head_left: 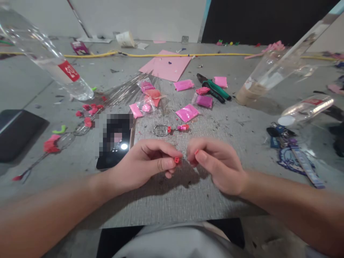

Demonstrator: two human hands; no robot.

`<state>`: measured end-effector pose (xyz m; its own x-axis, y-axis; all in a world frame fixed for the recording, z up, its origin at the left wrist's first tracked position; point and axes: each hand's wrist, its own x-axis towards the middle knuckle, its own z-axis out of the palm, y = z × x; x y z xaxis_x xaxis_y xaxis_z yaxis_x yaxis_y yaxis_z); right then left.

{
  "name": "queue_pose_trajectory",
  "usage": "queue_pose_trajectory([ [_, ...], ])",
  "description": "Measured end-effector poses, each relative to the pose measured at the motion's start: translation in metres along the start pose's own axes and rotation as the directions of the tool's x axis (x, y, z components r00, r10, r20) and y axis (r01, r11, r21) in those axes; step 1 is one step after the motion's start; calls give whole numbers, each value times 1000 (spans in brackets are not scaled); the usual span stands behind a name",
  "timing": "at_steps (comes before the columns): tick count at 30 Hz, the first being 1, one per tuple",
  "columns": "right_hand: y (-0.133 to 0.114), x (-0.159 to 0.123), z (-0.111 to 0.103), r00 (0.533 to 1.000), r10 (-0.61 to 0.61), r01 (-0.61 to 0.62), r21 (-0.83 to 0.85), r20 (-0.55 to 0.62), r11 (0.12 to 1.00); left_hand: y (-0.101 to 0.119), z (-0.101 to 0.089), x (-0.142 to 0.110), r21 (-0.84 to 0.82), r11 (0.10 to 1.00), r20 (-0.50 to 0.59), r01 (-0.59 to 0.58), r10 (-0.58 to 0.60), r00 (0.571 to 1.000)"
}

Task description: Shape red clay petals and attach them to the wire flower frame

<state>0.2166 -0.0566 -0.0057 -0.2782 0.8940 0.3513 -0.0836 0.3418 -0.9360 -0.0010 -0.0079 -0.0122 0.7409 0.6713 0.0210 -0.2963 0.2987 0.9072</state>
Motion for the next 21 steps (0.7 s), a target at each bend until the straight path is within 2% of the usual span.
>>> queue_pose_trajectory([
  [2,-4,-3,4,989,-137,142,-76,58,987,-6,4,-1,-64,998,11,6,-5,1000],
  [5,-8,-4,9,966,-233,250,-176,112,952,-10,9,-2,-93,996,13,-2,3,1000],
  [11,-5,-5,12,956,-247,287,-351,156,891,-11,18,0,-68,995,-86,-74,68,994],
  [21,0,-3,15,954,-288,287,-495,77,820,-19,30,1,-148,988,-210,-51,19,977],
])
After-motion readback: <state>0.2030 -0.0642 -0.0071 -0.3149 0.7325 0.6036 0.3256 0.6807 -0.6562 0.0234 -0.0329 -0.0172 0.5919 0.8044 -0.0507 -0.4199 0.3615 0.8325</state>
